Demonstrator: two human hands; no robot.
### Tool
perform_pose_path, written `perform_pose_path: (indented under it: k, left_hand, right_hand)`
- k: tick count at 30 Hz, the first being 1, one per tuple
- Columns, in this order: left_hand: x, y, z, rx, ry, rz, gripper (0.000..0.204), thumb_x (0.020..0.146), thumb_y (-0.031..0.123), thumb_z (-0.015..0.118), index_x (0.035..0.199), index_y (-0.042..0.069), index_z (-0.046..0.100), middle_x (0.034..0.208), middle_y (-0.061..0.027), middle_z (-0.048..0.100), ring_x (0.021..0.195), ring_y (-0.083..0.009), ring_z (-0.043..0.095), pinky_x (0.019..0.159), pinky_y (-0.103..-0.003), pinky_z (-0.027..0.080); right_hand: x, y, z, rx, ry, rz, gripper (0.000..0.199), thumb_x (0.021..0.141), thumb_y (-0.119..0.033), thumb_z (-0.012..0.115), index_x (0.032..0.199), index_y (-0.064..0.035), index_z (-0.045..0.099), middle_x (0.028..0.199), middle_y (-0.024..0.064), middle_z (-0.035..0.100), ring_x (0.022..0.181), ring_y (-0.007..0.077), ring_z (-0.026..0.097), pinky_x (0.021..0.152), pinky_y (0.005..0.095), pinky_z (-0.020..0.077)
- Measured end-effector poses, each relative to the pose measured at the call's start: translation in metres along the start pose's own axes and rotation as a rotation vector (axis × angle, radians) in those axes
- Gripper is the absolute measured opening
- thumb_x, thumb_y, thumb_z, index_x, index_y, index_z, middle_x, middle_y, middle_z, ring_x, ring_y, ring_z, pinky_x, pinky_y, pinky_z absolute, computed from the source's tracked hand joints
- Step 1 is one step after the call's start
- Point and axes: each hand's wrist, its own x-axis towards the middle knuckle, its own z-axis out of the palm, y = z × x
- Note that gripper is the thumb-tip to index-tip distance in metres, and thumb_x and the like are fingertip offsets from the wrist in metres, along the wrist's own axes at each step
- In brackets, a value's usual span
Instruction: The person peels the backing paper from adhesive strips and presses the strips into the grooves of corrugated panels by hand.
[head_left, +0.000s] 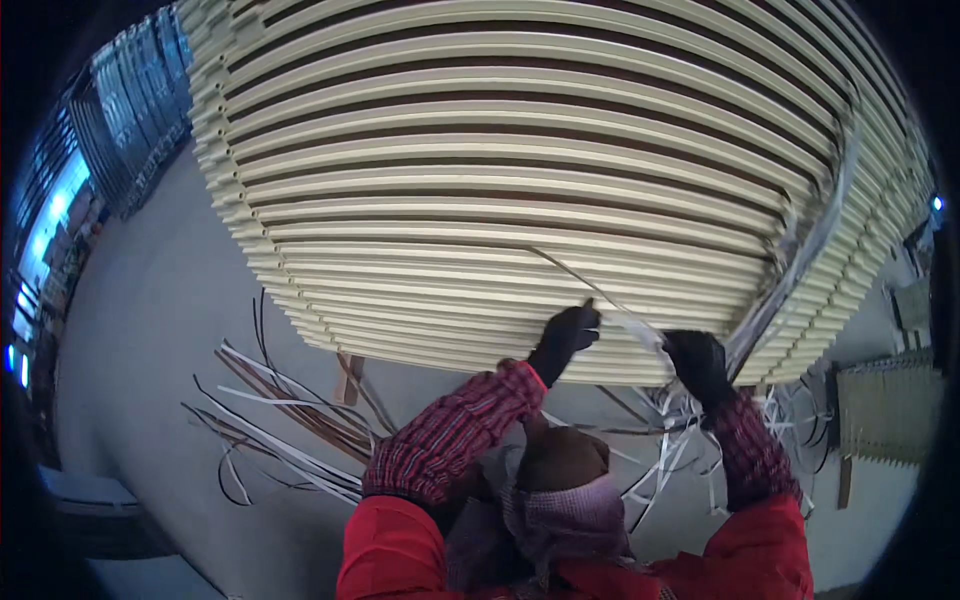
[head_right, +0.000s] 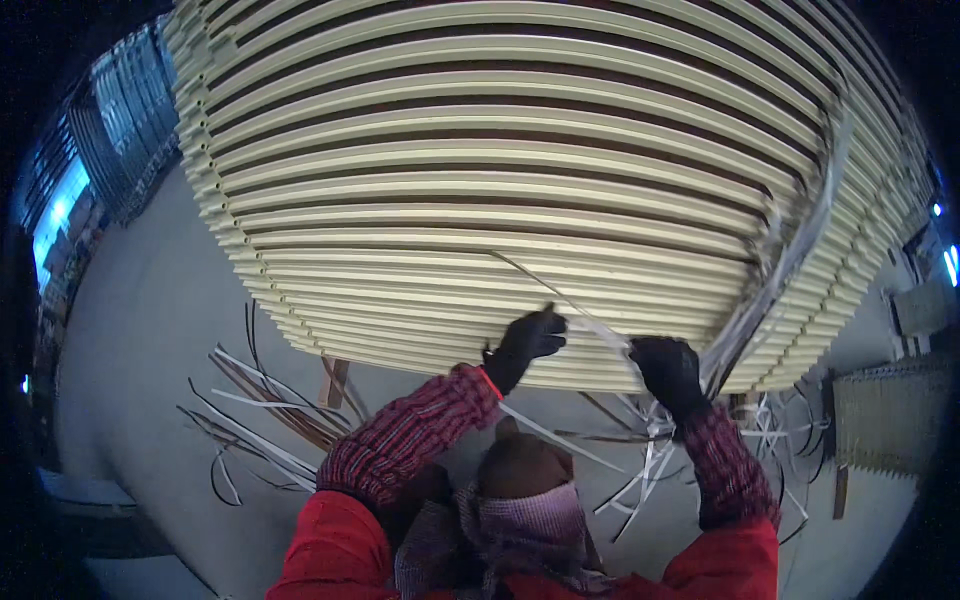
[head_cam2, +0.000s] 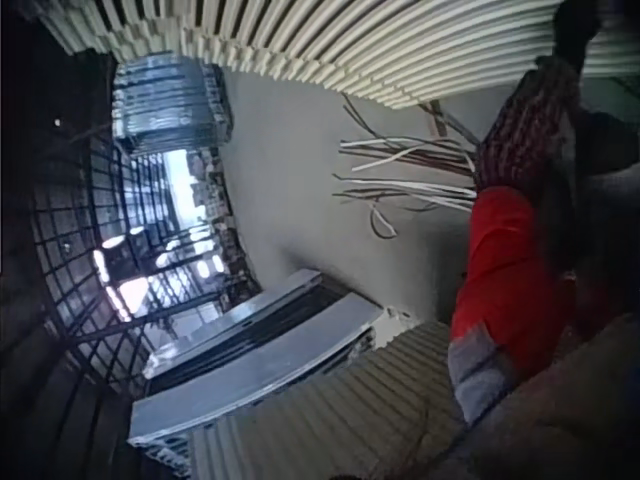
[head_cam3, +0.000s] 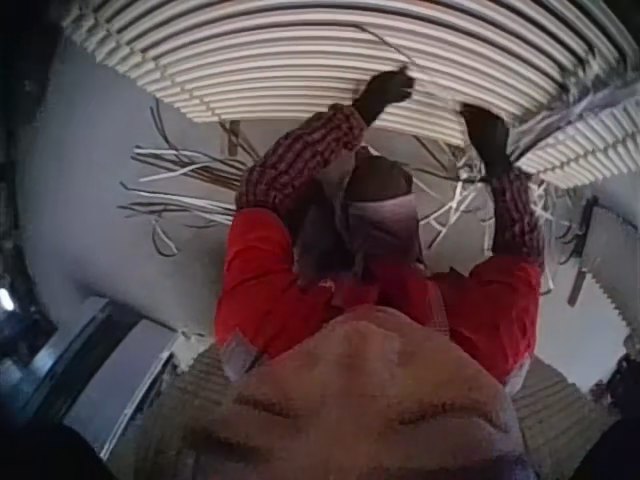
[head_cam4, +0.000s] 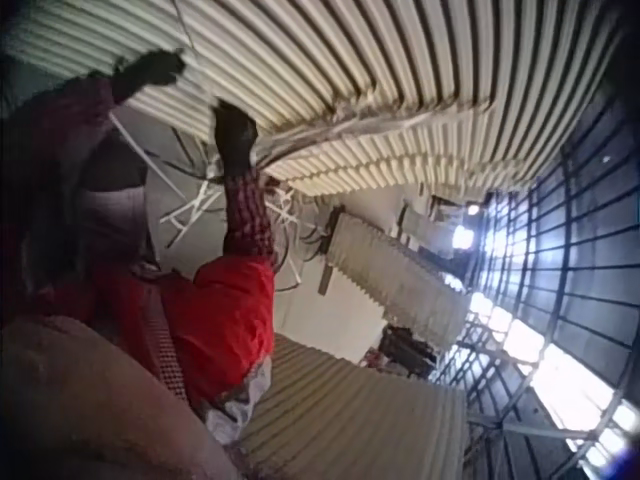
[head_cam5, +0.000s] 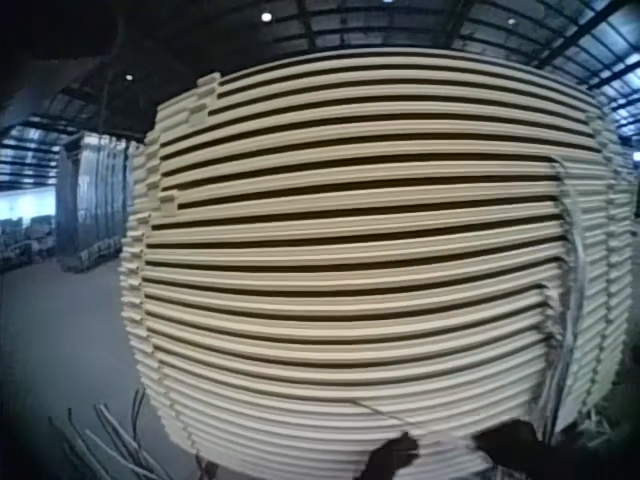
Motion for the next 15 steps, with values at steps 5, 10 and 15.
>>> perform_pose_path:
  k: [5,10,15]
  left_hand:
    - [-0.015,0.021,0.043,-0.496,-0.007,-0.126,0.059,0.081,0.06,0.051,0.113,0.011,0.045,0.11,-0.012,0.05,0.107,-0.0285,0.048,0.089,-0.048,0.039]
    - [-0.056,-0.021,0.123,-0.36,0.039,-0.108,0.048,0.084,0.048,0.055,0.109,0.008,0.049,0.096,-0.0101,0.056,0.092,-0.0261,0.056,0.082,-0.044,0.045]
    - [-0.116,-0.112,0.218,0.123,-0.256,0.096,0.021,0.088,0.027,0.05,0.087,0.006,0.053,0.071,-0.0052,0.055,0.062,-0.0155,0.051,0.056,-0.031,0.041]
  right_hand:
    - [-0.367,0.112,0.008,-0.256,-0.432,0.679,0.024,0.079,-0.015,0.055,0.1,-0.0066,0.063,0.094,0.0135,0.063,0.09,0.0316,0.06,0.079,0.039,0.0474]
    - [-0.627,0.09,-0.075,-0.193,-1.197,1.26,0.028,0.083,-0.017,0.053,0.106,-0.0041,0.058,0.103,0.0156,0.06,0.098,0.0309,0.056,0.085,0.0384,0.0442]
    - [-0.616,0.112,-0.066,-0.09,-0.907,1.23,0.032,0.087,-0.019,0.051,0.113,-0.0017,0.054,0.112,0.0177,0.056,0.107,0.0303,0.053,0.091,0.0378,0.041]
